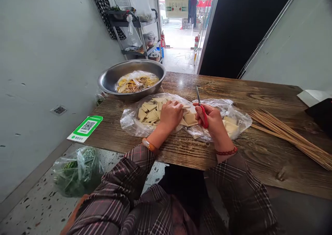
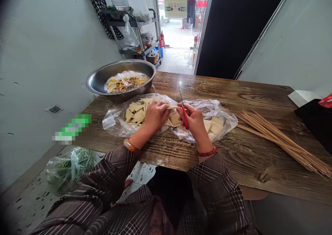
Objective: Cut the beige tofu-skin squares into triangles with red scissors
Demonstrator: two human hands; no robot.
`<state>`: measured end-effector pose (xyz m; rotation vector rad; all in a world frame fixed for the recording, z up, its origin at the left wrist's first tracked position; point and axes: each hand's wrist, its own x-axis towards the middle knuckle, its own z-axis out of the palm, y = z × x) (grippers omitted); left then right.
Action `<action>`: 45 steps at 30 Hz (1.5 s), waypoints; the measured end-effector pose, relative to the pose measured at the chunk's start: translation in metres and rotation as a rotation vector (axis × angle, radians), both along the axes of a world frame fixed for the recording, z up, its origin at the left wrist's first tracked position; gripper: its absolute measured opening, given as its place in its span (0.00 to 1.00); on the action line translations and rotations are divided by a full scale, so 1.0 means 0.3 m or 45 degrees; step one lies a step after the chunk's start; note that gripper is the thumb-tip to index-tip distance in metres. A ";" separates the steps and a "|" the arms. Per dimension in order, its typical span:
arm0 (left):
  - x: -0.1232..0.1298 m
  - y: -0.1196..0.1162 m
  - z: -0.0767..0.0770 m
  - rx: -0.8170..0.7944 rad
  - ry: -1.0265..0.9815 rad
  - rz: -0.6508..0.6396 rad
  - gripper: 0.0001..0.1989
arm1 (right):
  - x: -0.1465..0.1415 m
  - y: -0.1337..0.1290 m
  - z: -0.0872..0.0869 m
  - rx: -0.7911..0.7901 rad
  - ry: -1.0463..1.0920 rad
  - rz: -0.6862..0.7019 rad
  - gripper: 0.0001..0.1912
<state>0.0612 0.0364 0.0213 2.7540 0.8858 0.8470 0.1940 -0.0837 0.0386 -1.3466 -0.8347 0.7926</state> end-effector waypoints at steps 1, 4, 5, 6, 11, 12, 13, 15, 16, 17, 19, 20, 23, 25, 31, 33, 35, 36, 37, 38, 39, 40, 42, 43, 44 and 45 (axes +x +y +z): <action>-0.004 0.008 0.000 -0.065 -0.118 -0.016 0.11 | 0.001 0.000 -0.002 0.002 0.002 0.001 0.34; -0.030 0.025 0.010 -0.412 -0.515 -0.059 0.09 | 0.001 0.001 -0.007 0.002 0.020 0.007 0.34; -0.042 0.027 0.016 -0.578 -0.638 -0.075 0.08 | 0.001 0.001 -0.008 0.003 0.025 0.011 0.34; -0.055 0.027 0.023 -0.761 -0.748 -0.102 0.08 | -0.001 0.001 -0.008 0.003 0.026 0.015 0.34; -0.103 0.011 0.042 -1.521 -1.026 -0.331 0.16 | -0.010 -0.006 -0.006 -0.025 -0.005 0.039 0.33; -0.107 0.009 0.042 -1.579 -1.037 -0.359 0.18 | -0.011 -0.008 -0.007 -0.032 -0.021 0.051 0.33; -0.110 0.008 0.041 -1.610 -1.051 -0.373 0.19 | -0.011 -0.009 -0.009 -0.040 -0.041 0.068 0.33; -0.112 0.009 0.038 -1.642 -1.094 -0.371 0.21 | -0.012 -0.012 -0.011 -0.060 -0.089 0.119 0.32; -0.113 0.011 0.037 -1.657 -1.123 -0.358 0.22 | -0.013 -0.013 -0.011 -0.076 -0.113 0.152 0.32; -0.115 0.013 0.036 -1.671 -1.154 -0.339 0.22 | -0.015 -0.014 -0.011 -0.096 -0.137 0.184 0.32; -0.120 0.017 0.036 -1.694 -1.216 -0.295 0.22 | -0.021 -0.016 -0.006 -0.138 -0.184 0.238 0.32; -0.124 0.019 0.036 -1.704 -1.238 -0.281 0.21 | -0.024 -0.017 -0.003 -0.156 -0.209 0.259 0.33; -0.134 0.021 0.034 -1.709 -1.273 -0.274 0.20 | -0.031 -0.017 0.003 -0.191 -0.276 0.288 0.34; -0.138 0.020 0.031 -1.681 -1.294 -0.276 0.19 | -0.030 -0.017 0.000 -0.201 -0.304 0.285 0.34; -0.140 0.010 0.030 -1.705 -1.299 -0.291 0.18 | -0.019 -0.016 -0.019 -0.199 -0.345 0.269 0.35; -0.141 0.006 0.034 -1.748 -1.324 -0.280 0.20 | -0.020 -0.017 -0.018 -0.201 -0.353 0.271 0.35; -0.143 0.005 0.035 -1.766 -1.361 -0.262 0.20 | -0.023 -0.017 -0.013 -0.202 -0.366 0.276 0.35; -0.143 0.005 0.034 -1.758 -1.374 -0.255 0.20 | -0.025 -0.017 -0.011 -0.201 -0.381 0.280 0.35; -0.144 0.005 0.031 -1.743 -1.379 -0.253 0.19 | -0.028 -0.017 -0.009 -0.201 -0.402 0.286 0.34; -0.145 0.005 0.028 -1.724 -1.379 -0.255 0.18 | -0.030 -0.016 -0.008 -0.200 -0.430 0.293 0.34; -0.145 0.005 0.026 -1.703 -1.377 -0.257 0.17 | -0.031 -0.016 -0.008 -0.196 -0.464 0.298 0.34; -0.146 0.005 0.023 -1.681 -1.379 -0.259 0.17 | -0.032 -0.015 -0.008 -0.193 -0.498 0.301 0.34; -0.146 0.005 0.022 -1.645 -1.399 -0.256 0.16 | -0.033 -0.014 -0.012 -0.186 -0.552 0.301 0.33; -0.147 0.006 0.022 -1.634 -1.416 -0.249 0.16 | -0.033 -0.014 -0.014 -0.185 -0.567 0.300 0.34; -0.148 0.006 0.023 -1.634 -1.431 -0.243 0.17 | -0.033 -0.013 -0.017 -0.185 -0.573 0.301 0.34; -0.149 0.007 0.025 -1.644 -1.440 -0.243 0.17 | -0.033 -0.013 -0.020 -0.187 -0.575 0.303 0.35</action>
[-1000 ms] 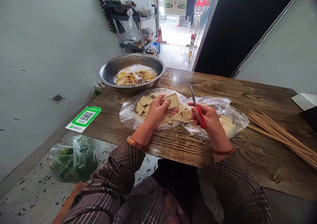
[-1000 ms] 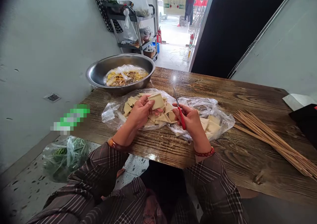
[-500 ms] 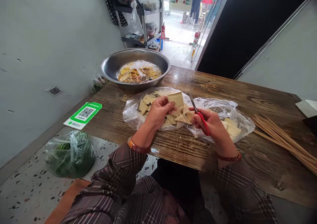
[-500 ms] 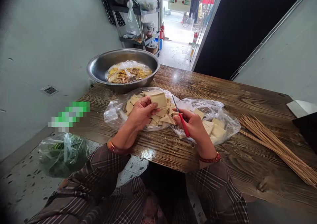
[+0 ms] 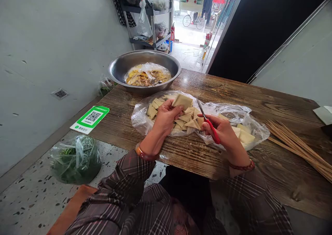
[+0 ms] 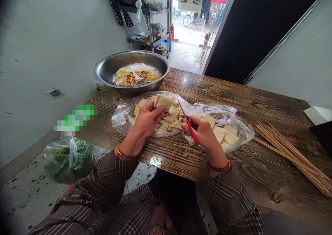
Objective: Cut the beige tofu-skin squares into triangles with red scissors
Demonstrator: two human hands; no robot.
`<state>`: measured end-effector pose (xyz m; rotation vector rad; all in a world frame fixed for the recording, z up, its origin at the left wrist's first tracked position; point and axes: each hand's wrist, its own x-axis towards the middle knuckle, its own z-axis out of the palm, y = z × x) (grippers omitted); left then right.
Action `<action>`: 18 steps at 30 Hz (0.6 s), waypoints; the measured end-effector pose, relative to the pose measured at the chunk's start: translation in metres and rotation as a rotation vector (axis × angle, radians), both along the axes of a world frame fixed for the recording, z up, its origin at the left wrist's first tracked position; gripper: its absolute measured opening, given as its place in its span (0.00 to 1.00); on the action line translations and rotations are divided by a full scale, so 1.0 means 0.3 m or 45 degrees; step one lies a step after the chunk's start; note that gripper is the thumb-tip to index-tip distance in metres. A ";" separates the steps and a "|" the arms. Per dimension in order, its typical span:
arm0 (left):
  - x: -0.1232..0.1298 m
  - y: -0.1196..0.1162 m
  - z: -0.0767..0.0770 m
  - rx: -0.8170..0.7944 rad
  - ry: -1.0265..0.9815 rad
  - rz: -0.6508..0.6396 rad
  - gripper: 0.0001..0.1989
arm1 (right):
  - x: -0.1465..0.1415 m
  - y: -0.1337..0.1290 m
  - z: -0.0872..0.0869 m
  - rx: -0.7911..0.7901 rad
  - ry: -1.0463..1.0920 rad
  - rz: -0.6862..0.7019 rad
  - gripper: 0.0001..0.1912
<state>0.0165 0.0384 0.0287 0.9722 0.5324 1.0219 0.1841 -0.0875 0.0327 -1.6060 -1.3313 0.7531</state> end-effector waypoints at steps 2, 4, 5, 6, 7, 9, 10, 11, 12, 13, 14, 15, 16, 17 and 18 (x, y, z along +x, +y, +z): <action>-0.002 0.002 0.003 -0.028 -0.015 -0.034 0.18 | 0.001 0.001 -0.004 -0.004 -0.005 0.008 0.35; -0.004 0.003 0.004 -0.051 -0.022 -0.075 0.18 | 0.001 0.002 -0.006 -0.007 -0.036 0.015 0.34; -0.005 0.004 0.005 -0.062 -0.023 -0.088 0.18 | 0.001 0.002 -0.006 -0.012 -0.063 0.018 0.33; -0.005 0.004 0.005 -0.074 -0.024 -0.095 0.18 | 0.001 0.002 -0.006 -0.018 -0.093 0.021 0.32; -0.005 0.005 0.006 -0.086 -0.028 -0.099 0.18 | 0.000 0.002 -0.005 -0.026 -0.119 0.023 0.31; -0.003 0.004 0.007 -0.109 -0.046 -0.105 0.18 | -0.002 0.002 -0.004 -0.038 -0.146 0.030 0.30; -0.003 0.003 0.008 -0.118 -0.061 -0.105 0.19 | -0.003 0.001 -0.004 -0.043 -0.139 0.037 0.30; -0.002 0.002 0.010 -0.125 -0.075 -0.104 0.19 | -0.005 0.001 -0.004 -0.050 -0.123 0.049 0.30; -0.001 0.001 0.011 -0.131 -0.087 -0.101 0.20 | -0.006 0.001 -0.004 -0.060 -0.104 0.063 0.30; 0.000 0.000 0.012 -0.137 -0.092 -0.099 0.20 | -0.007 0.000 -0.003 -0.073 -0.088 0.083 0.30; 0.001 -0.002 0.013 -0.143 -0.090 -0.097 0.20 | -0.009 0.000 -0.004 -0.087 -0.076 0.104 0.30; 0.002 -0.004 0.014 -0.149 -0.082 -0.097 0.20 | -0.010 0.000 -0.004 -0.097 -0.069 0.123 0.30; 0.003 -0.006 0.014 -0.154 -0.069 -0.100 0.19 | -0.011 -0.001 -0.005 -0.101 -0.065 0.137 0.30; 0.004 -0.007 0.014 -0.158 -0.055 -0.104 0.19 | -0.012 -0.001 -0.007 -0.101 -0.059 0.148 0.30; 0.005 -0.009 0.014 -0.156 -0.041 -0.112 0.19 | -0.012 -0.001 -0.010 -0.097 -0.050 0.156 0.30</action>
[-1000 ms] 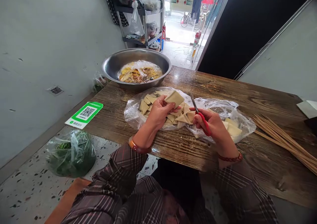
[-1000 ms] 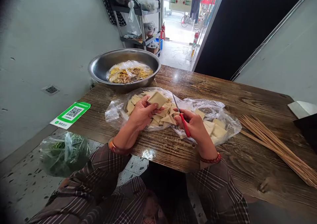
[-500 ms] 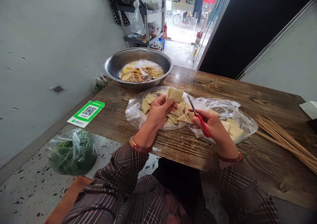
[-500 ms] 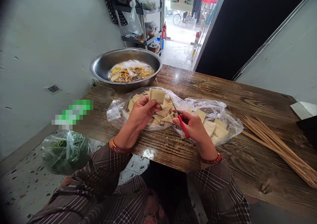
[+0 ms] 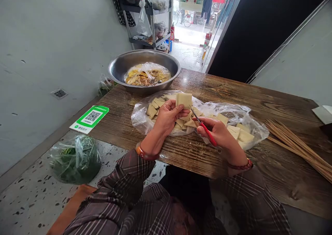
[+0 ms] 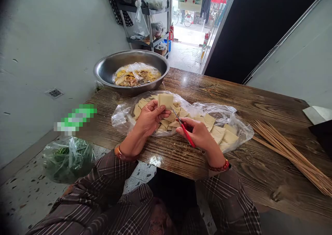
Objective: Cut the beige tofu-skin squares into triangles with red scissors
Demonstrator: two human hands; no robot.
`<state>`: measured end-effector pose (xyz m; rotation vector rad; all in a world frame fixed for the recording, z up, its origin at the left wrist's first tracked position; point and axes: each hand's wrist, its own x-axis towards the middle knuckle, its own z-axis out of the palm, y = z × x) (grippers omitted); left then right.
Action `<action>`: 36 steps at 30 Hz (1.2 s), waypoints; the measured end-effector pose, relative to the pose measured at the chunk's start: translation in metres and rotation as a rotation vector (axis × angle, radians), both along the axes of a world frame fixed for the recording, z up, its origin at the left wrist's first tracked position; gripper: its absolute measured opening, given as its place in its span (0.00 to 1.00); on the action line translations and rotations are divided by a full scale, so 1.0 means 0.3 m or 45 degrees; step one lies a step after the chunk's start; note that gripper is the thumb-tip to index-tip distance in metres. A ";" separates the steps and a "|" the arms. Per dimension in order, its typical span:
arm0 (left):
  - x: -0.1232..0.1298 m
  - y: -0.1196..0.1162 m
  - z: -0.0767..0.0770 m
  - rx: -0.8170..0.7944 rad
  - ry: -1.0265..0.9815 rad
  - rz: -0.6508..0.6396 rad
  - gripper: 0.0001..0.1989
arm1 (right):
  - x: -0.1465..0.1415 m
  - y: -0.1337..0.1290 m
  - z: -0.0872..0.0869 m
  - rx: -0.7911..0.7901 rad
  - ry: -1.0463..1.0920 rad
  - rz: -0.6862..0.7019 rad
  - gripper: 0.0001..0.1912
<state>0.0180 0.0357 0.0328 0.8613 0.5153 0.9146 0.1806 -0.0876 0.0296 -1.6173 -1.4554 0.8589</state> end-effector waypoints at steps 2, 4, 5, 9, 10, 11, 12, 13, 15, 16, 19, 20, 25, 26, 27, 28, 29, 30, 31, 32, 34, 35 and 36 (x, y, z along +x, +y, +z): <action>0.002 -0.003 -0.003 0.014 0.013 -0.023 0.19 | 0.001 0.001 -0.008 0.014 0.019 0.003 0.30; 0.003 -0.006 -0.006 0.030 0.010 -0.050 0.20 | 0.002 0.002 -0.017 0.026 0.034 0.007 0.31; 0.003 -0.007 -0.007 0.034 0.004 -0.060 0.20 | 0.002 0.003 -0.020 0.027 0.041 0.012 0.31; 0.005 -0.011 -0.008 0.033 0.016 -0.077 0.20 | 0.001 0.005 -0.020 0.011 0.068 0.033 0.31; 0.005 -0.012 -0.008 0.033 0.024 -0.080 0.20 | 0.000 0.005 -0.018 0.011 0.071 0.034 0.31; 0.006 -0.013 -0.007 0.033 0.030 -0.086 0.20 | -0.002 0.005 -0.016 0.016 0.071 0.033 0.31; 0.006 -0.014 -0.007 0.034 0.030 -0.091 0.20 | -0.003 0.006 -0.013 0.021 0.070 0.033 0.31; 0.007 -0.015 -0.007 0.035 0.028 -0.096 0.20 | -0.005 0.006 -0.012 0.025 0.071 0.033 0.31; 0.007 -0.016 -0.008 0.037 0.018 -0.103 0.20 | -0.008 0.006 -0.009 0.025 0.082 0.035 0.32; 0.007 -0.016 -0.009 0.039 0.012 -0.104 0.20 | -0.009 0.006 -0.009 0.024 0.092 0.036 0.32; 0.005 -0.016 -0.011 0.040 0.000 -0.107 0.20 | -0.010 0.005 -0.010 0.022 0.119 0.042 0.32; 0.004 -0.016 -0.011 0.039 -0.003 -0.110 0.20 | -0.009 0.004 -0.010 0.023 0.126 0.046 0.32; 0.001 -0.015 -0.008 0.041 -0.020 -0.119 0.20 | -0.004 0.002 -0.013 0.016 0.131 0.069 0.32; 0.001 -0.015 -0.009 0.042 -0.021 -0.119 0.20 | -0.004 0.002 -0.013 0.012 0.131 0.067 0.32; 0.001 -0.015 -0.010 0.044 -0.021 -0.120 0.20 | -0.004 0.002 -0.012 0.009 0.136 0.062 0.32; 0.002 -0.015 -0.011 0.046 -0.020 -0.122 0.21 | -0.005 0.002 -0.011 0.007 0.145 0.058 0.32; 0.002 -0.015 -0.013 0.048 -0.019 -0.125 0.21 | -0.007 0.002 -0.010 0.006 0.158 0.055 0.32; 0.003 -0.016 -0.015 0.050 -0.019 -0.128 0.21 | -0.008 0.002 -0.009 0.005 0.174 0.054 0.32; 0.003 -0.016 -0.017 0.052 -0.019 -0.131 0.21 | -0.010 0.002 -0.008 0.004 0.191 0.052 0.31; 0.003 -0.017 -0.018 0.054 -0.017 -0.133 0.21 | -0.011 0.002 -0.007 0.002 0.207 0.050 0.31; 0.003 -0.017 -0.018 0.059 -0.001 -0.134 0.21 | -0.012 0.001 -0.007 -0.002 0.227 0.048 0.31; 0.003 -0.018 -0.018 0.064 0.010 -0.137 0.21 | -0.012 0.000 -0.007 -0.003 0.226 0.046 0.30; 0.002 -0.018 -0.016 0.071 0.020 -0.141 0.21 | -0.011 -0.001 -0.007 -0.004 0.218 0.046 0.30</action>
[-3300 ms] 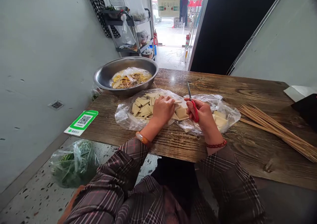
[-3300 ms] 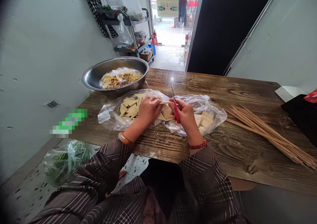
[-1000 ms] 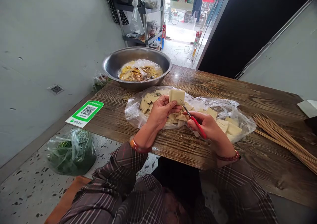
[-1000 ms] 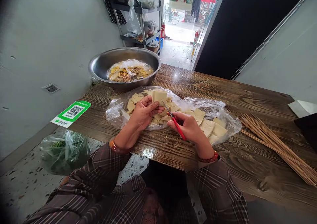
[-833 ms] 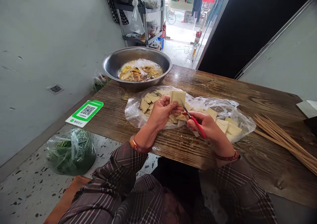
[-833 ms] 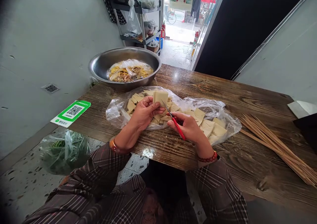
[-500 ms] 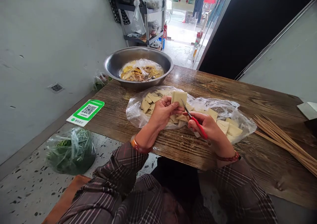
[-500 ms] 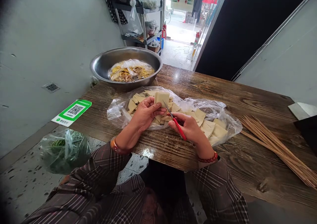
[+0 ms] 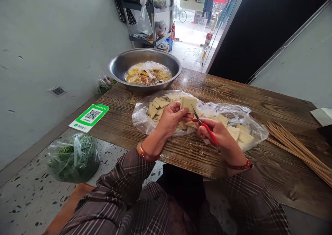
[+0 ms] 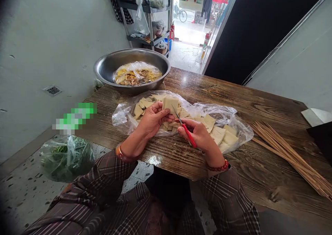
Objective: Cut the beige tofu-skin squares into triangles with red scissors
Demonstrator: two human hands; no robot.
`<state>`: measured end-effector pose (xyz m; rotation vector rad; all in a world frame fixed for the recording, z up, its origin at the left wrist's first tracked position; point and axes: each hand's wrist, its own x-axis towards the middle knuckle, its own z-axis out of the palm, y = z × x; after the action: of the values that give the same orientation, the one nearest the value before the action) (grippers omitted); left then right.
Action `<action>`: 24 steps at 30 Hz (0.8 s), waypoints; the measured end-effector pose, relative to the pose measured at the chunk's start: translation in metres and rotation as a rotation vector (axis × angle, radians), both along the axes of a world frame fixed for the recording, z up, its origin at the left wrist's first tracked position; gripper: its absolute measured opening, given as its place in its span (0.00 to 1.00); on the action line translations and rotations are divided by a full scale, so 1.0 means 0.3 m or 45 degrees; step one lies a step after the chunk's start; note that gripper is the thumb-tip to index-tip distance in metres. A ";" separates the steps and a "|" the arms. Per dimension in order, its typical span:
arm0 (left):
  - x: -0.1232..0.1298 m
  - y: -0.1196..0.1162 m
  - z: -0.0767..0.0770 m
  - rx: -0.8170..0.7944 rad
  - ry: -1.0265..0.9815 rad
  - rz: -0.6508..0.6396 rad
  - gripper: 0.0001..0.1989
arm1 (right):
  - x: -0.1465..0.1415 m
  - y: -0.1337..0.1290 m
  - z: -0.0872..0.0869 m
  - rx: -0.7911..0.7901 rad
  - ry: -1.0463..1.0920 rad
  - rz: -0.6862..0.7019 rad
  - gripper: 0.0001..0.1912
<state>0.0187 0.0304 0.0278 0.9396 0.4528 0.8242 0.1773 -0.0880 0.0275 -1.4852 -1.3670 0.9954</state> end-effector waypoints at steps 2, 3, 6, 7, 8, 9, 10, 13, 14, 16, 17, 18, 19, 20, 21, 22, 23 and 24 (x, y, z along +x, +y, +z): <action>-0.001 0.001 0.002 0.015 0.011 -0.008 0.22 | 0.002 -0.003 0.002 -0.001 -0.028 -0.003 0.30; -0.001 0.001 0.003 0.020 0.014 -0.011 0.22 | 0.003 -0.004 0.003 -0.004 -0.042 -0.004 0.30; -0.002 0.003 0.001 0.028 -0.002 -0.015 0.22 | 0.004 -0.007 0.011 -0.016 -0.063 -0.006 0.29; -0.003 0.003 0.000 0.030 -0.009 -0.021 0.23 | 0.005 -0.008 0.014 -0.023 -0.064 -0.008 0.29; -0.003 0.004 -0.001 0.033 -0.013 -0.025 0.22 | 0.006 -0.009 0.016 -0.029 -0.062 -0.009 0.30; -0.004 0.004 -0.002 0.035 -0.010 -0.028 0.22 | 0.008 -0.009 0.016 -0.033 -0.058 -0.010 0.30; -0.004 0.004 -0.003 0.037 -0.003 -0.027 0.22 | 0.009 -0.009 0.016 -0.034 -0.056 -0.008 0.31; -0.003 0.004 -0.003 0.053 0.030 -0.019 0.22 | 0.017 -0.008 0.009 -0.017 -0.050 0.004 0.32; -0.003 0.003 -0.003 0.063 0.040 -0.022 0.22 | 0.019 -0.008 0.005 -0.015 -0.045 0.008 0.32; -0.001 0.000 -0.003 0.085 0.060 -0.041 0.22 | 0.022 -0.007 0.001 -0.035 -0.027 0.018 0.33; 0.000 -0.001 -0.002 0.097 0.069 -0.053 0.22 | 0.022 -0.007 0.001 -0.046 -0.017 0.018 0.33; 0.001 -0.003 -0.002 0.109 0.078 -0.067 0.21 | 0.021 -0.006 0.001 -0.052 -0.012 0.014 0.34; 0.002 -0.004 -0.001 0.121 0.087 -0.080 0.21 | 0.019 -0.006 0.004 -0.049 -0.012 0.006 0.34; 0.002 -0.004 0.000 0.133 0.096 -0.091 0.20 | 0.016 -0.005 0.007 -0.036 -0.014 0.001 0.34; 0.002 -0.004 0.000 0.144 0.105 -0.096 0.20 | 0.014 -0.004 0.010 -0.021 -0.017 0.001 0.35; 0.002 -0.003 0.001 0.151 0.114 -0.100 0.20 | 0.011 -0.003 0.014 -0.009 -0.018 0.005 0.35; 0.002 -0.002 0.001 0.153 0.123 -0.102 0.19 | 0.009 -0.003 0.017 -0.005 -0.015 0.011 0.35; 0.002 0.000 0.001 0.151 0.128 -0.103 0.19 | 0.008 -0.002 0.018 -0.007 -0.012 0.014 0.35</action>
<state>0.0193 0.0304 0.0280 1.1059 0.4537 0.7381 0.1795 -0.0888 0.0330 -1.4900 -1.3820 1.0011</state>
